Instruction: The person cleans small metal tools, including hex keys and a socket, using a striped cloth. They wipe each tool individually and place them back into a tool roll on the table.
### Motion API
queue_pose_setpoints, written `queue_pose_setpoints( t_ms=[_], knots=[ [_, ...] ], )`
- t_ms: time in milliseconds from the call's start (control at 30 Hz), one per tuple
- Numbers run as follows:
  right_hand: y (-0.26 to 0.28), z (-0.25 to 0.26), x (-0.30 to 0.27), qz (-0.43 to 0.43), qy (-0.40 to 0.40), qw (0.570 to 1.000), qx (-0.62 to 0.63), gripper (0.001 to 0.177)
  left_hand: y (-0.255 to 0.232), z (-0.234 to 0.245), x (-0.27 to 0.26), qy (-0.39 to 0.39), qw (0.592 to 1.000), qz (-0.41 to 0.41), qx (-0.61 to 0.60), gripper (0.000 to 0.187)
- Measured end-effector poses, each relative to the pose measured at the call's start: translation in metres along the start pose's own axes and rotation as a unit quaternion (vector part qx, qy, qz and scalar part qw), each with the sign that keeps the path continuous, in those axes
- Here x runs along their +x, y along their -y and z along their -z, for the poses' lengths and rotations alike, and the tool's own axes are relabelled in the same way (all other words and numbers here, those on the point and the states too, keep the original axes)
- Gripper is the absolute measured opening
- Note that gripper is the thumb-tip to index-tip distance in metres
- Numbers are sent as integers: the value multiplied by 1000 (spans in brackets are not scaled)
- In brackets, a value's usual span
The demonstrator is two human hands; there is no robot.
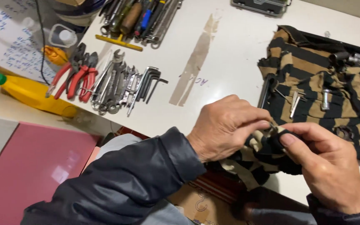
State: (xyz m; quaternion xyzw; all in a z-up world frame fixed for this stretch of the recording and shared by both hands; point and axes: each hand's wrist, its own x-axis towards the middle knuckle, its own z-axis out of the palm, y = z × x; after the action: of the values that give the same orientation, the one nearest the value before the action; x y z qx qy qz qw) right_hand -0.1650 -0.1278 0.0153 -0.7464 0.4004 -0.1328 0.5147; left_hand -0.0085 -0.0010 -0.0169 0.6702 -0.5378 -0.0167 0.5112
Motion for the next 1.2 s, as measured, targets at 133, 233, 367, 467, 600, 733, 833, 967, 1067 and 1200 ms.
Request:
queue_pose_setpoints(
  t_ms=[133, 233, 367, 467, 600, 733, 833, 967, 1067, 1200],
  knots=[
    [-7, -10, -4, 64, -22, 998, 1, 18, -4, -7, 1, 7, 1000, 25, -16, 8],
    [-8, -13, -4, 98, -41, 994, -24, 17, -7, -7, 3, 19, 996, 78, -35, 15],
    [-6, -12, -2, 55, -31, 998, 15, 20, -8, -1, 9, -7, 987, 143, -78, 11],
    [2, -14, -4, 19, -32, 999, 6, 20, -14, 5, 12, -3, 962, 235, -141, 15],
    [-5, -16, -1, -2, -34, 998, 59, 20, -21, 2, 15, -6, 920, 335, -202, 15],
    [-39, -8, 18, 6, -5, 988, 157, 22, -17, -15, 9, -12, 892, 342, -294, 10],
    [-39, -8, 20, -4, 11, 980, 201, 23, -13, -22, 4, 14, 892, 313, -325, 15],
    [-41, -10, 17, 20, 3, 982, 190, 22, -14, -11, 12, 18, 875, 323, -360, 15],
    [-48, -10, 18, 33, -13, 983, 180, 21, 12, 3, 19, 45, 909, 312, -272, 21],
    [-45, -5, 15, 25, -30, 990, 139, 19, 77, 37, 25, 47, 959, 258, 105, 17]
  ],
)
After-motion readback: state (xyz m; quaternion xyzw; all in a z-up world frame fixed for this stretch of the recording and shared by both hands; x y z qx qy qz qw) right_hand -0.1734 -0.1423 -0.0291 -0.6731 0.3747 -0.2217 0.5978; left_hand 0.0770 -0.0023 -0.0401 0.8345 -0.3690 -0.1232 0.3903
